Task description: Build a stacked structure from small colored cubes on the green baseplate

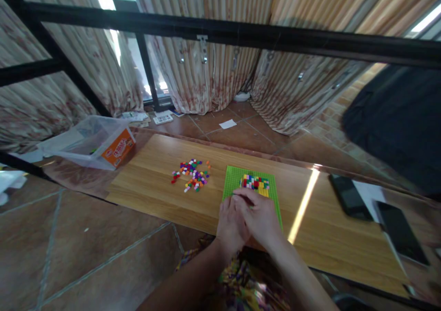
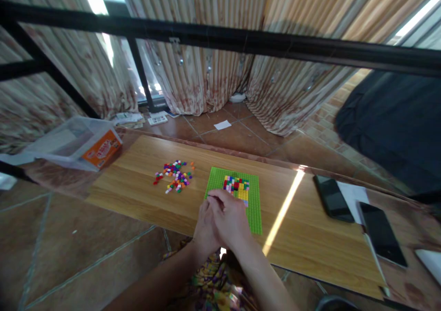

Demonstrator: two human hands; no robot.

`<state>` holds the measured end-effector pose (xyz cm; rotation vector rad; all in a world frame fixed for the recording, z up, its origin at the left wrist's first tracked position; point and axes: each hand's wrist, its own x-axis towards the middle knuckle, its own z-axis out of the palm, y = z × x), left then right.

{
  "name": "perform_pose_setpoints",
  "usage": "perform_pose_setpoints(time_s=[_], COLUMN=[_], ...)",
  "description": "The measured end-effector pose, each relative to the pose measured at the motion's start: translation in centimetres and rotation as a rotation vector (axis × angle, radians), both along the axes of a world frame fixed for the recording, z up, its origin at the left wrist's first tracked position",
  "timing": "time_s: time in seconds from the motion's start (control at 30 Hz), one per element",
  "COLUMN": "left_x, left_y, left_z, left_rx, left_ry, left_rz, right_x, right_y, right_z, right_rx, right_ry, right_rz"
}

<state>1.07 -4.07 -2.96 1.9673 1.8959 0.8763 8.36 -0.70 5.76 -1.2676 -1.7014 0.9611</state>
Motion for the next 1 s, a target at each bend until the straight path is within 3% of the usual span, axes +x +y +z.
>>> perform_pose_setpoints(time_s=[0.13, 0.23, 0.53, 0.83, 1.0], left_x=[-0.3, -0.5, -0.6, -0.6, -0.6], left_y=[-0.1, -0.1, -0.1, 0.0, -0.1], left_z=[0.8, 1.0, 1.0, 1.1, 1.3], left_rx=[0.044, 0.045, 0.021, 0.022, -0.004], left_ry=[0.013, 0.01, -0.008, -0.015, -0.034], left_rz=[-0.003, -0.012, -0.02, -0.012, -0.03], right_x=[4.5, 6.1, 5.8, 6.1, 5.7], right_y=[1.0, 2.4, 4.4, 5.9, 6.3], right_z=[-1.1, -2.2, -4.0, -5.7, -5.2], right_rx=[0.039, 0.135, 0.234, 0.041, -0.224], right_ry=[-0.026, -0.108, -0.252, 0.037, 0.357], right_rz=[-0.189, -0.273, -0.306, -0.314, -0.284])
